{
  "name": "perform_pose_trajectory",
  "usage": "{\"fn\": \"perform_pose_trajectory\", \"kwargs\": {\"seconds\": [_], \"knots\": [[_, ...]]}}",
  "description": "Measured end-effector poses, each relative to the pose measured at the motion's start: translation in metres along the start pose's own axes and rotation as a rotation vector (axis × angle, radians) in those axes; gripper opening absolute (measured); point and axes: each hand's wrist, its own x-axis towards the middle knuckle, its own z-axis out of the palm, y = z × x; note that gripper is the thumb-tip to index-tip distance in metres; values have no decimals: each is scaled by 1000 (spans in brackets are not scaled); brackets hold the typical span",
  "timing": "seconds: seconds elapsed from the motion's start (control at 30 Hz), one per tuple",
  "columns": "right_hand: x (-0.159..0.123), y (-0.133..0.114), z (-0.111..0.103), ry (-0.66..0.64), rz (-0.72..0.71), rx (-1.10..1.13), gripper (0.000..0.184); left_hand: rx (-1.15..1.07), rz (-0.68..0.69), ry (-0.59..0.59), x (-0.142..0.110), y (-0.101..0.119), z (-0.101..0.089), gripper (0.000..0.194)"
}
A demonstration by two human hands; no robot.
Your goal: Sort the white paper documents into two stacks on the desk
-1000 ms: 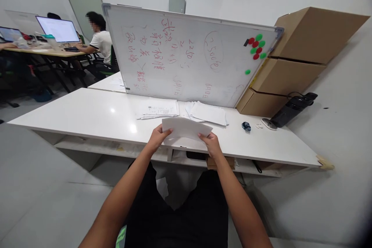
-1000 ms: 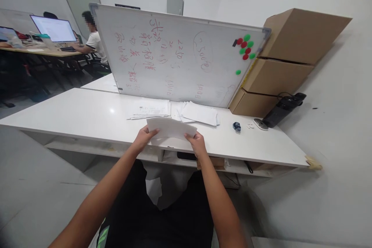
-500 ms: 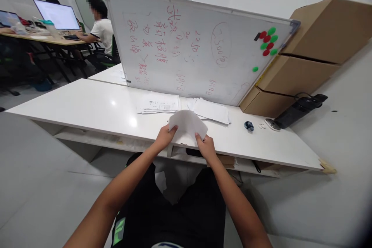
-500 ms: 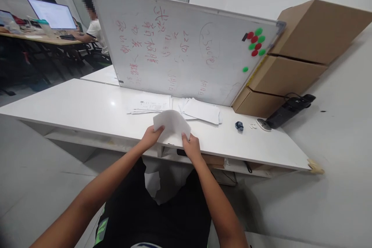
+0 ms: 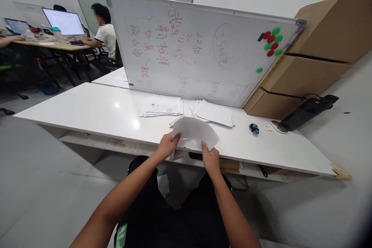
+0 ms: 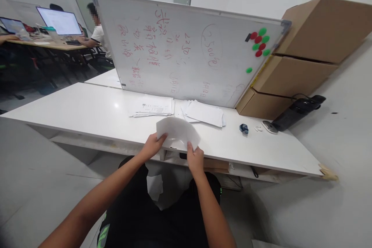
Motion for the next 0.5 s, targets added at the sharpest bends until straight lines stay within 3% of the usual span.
{"fn": "perform_pose_trajectory", "kwargs": {"seconds": [0.1, 0.2, 0.27, 0.37, 0.5], "knots": [[-21, 11, -19, 231, 194, 41, 54, -8, 62, 163, 18, 9, -3, 39], [-54, 21, -33, 341, 380, 208, 54, 212, 32, 332, 54, 15, -1, 40], [-75, 22, -39, 330, 466, 368, 52, 372, -41, 293, 79, 14, 4, 41], [-98, 16, -44, 303, 541, 543, 47, 526, -109, 137, 102, 4, 9, 42], [-107, 6, -54, 223, 592, 662, 41, 595, 139, -133, 107, -17, -2, 47]]}}
